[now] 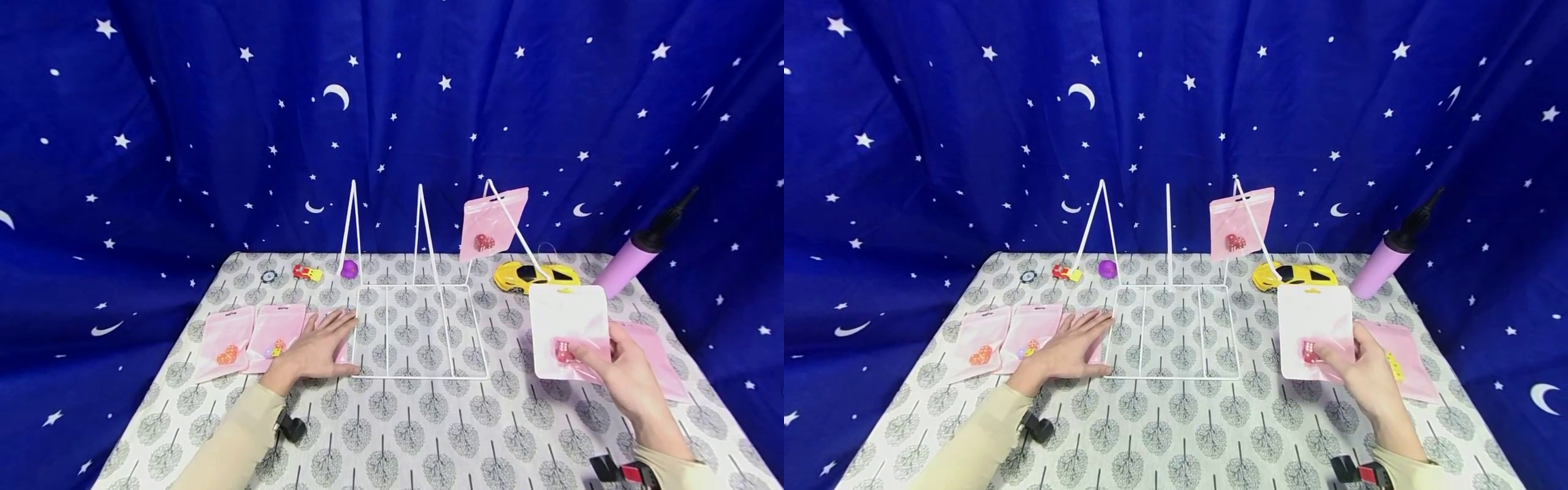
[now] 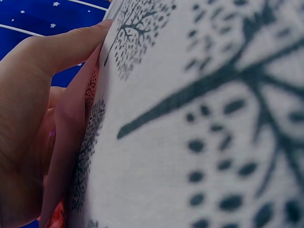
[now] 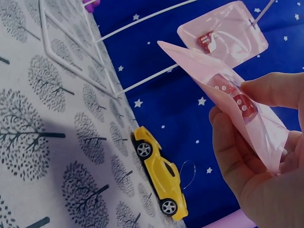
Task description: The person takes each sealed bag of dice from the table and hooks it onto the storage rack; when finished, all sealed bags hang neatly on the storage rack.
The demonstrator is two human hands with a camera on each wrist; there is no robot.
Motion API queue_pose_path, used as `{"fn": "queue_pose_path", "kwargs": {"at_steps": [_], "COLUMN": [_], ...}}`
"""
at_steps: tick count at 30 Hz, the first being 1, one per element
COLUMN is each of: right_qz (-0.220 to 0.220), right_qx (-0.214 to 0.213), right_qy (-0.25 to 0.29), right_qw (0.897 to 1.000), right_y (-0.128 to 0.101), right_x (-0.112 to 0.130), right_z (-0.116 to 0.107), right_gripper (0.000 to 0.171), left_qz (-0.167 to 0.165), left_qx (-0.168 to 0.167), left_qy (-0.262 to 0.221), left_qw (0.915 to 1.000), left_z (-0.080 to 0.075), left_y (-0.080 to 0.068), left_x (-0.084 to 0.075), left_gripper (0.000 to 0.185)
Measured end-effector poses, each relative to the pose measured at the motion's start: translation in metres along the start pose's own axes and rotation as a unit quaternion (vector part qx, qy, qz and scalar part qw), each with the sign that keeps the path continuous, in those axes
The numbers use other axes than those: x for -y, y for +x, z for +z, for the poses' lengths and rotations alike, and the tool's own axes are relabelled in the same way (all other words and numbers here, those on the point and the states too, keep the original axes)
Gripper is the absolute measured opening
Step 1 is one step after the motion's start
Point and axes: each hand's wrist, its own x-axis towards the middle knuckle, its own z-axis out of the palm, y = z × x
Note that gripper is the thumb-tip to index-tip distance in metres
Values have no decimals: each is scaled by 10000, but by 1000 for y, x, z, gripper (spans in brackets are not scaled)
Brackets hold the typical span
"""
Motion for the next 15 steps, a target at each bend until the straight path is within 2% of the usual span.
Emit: {"fn": "queue_pose_path", "kwargs": {"at_steps": [6,15], "right_qz": [-100,-445], "right_qx": [-125,-58], "right_qy": [-221,114], "right_qw": [9996,9989], "right_y": [-3,-11], "right_x": [8,23], "right_z": [-2,0], "right_gripper": [37,35], "left_qz": [38,47], "left_qx": [-13,-27], "left_qy": [54,-8], "left_qw": [10000,10000], "left_z": [-2,-3], "left_y": [0,-1], "left_x": [-1,-3], "left_gripper": [103,103]}}
